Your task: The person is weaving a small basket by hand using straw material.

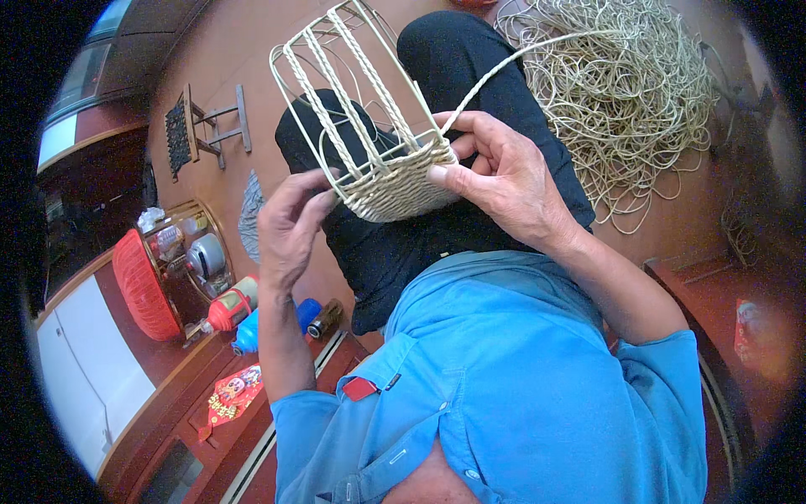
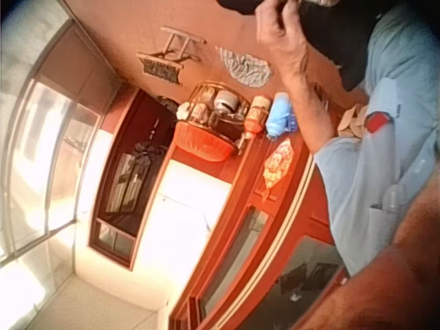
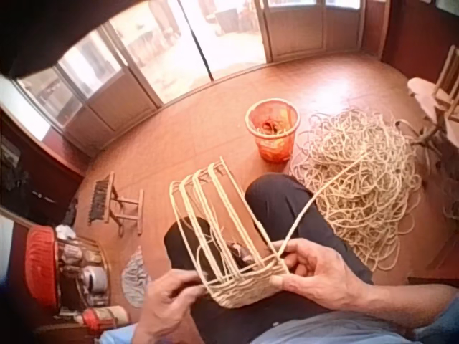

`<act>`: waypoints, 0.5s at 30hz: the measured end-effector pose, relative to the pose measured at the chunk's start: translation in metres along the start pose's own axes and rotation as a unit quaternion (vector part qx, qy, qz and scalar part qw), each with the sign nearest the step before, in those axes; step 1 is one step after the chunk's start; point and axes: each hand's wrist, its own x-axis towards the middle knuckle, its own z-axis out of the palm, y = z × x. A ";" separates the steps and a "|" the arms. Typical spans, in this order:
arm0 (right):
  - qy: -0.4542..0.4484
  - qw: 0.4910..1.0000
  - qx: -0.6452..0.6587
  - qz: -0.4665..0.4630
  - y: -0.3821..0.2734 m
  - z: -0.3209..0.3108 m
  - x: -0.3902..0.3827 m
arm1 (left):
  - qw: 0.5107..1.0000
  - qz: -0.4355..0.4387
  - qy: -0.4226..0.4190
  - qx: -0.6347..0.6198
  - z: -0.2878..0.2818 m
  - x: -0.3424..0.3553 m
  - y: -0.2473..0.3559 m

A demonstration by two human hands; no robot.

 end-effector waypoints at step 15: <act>0.065 0.966 -0.161 -0.192 -0.059 -0.021 -0.018 | 0.826 -0.159 0.295 0.454 -0.255 -0.102 -0.271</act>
